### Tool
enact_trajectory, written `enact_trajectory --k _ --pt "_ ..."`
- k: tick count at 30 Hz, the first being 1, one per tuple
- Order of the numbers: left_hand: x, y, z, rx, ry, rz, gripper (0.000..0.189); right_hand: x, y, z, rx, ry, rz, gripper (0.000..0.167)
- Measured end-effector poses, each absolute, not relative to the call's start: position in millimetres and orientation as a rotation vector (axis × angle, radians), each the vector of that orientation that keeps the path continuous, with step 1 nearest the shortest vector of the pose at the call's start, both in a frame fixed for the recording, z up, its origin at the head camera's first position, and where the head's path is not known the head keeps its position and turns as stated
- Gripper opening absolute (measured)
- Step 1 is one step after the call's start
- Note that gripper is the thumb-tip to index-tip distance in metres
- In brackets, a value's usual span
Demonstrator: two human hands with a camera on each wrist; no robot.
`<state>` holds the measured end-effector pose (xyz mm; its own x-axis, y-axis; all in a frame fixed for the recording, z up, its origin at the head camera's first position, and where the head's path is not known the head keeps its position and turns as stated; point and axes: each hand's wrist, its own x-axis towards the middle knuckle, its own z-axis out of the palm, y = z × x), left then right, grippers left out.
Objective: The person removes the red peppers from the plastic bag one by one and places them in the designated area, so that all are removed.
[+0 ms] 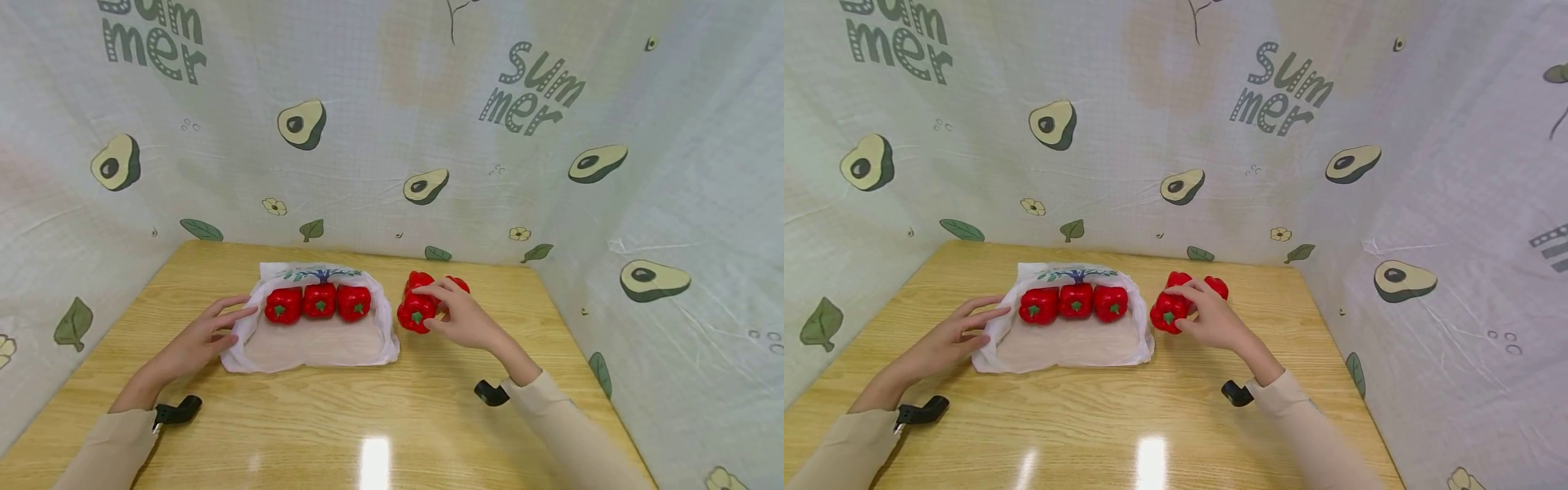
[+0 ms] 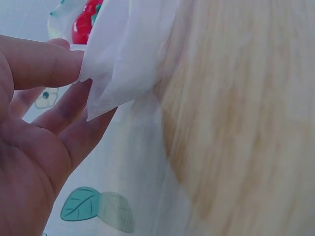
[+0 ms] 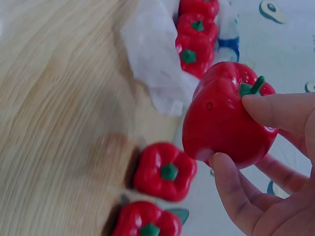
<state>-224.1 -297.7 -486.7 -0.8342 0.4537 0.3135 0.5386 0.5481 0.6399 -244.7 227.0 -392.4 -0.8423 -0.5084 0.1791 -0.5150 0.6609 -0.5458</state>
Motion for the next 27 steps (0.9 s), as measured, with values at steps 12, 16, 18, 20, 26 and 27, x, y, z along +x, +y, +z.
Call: enact_trajectory --k 12,16,18,20,26,27 --pt "-222 -298 -484 -0.826 -2.674 -1.167 0.055 -242 293 -386 0.759 -2.844 0.896 0.059" --pt "-222 -298 -484 -0.834 -2.675 -1.167 0.056 -245 312 -386 0.744 -2.842 0.859 0.058" --pt "-222 -298 -484 -0.836 -2.675 -1.159 0.056 -248 321 -386 0.735 -2.841 0.841 0.058" --pt "-222 -298 -484 -0.834 -2.674 -1.152 0.056 -252 330 -387 0.726 -2.840 0.823 0.058" --pt "-222 -297 -484 -0.832 -2.667 -1.156 0.054 -267 353 -391 0.690 -2.881 0.780 0.058" --pt "-222 -297 -484 -0.835 -2.667 -1.154 0.055 -270 357 -392 0.688 -2.888 0.776 0.058"
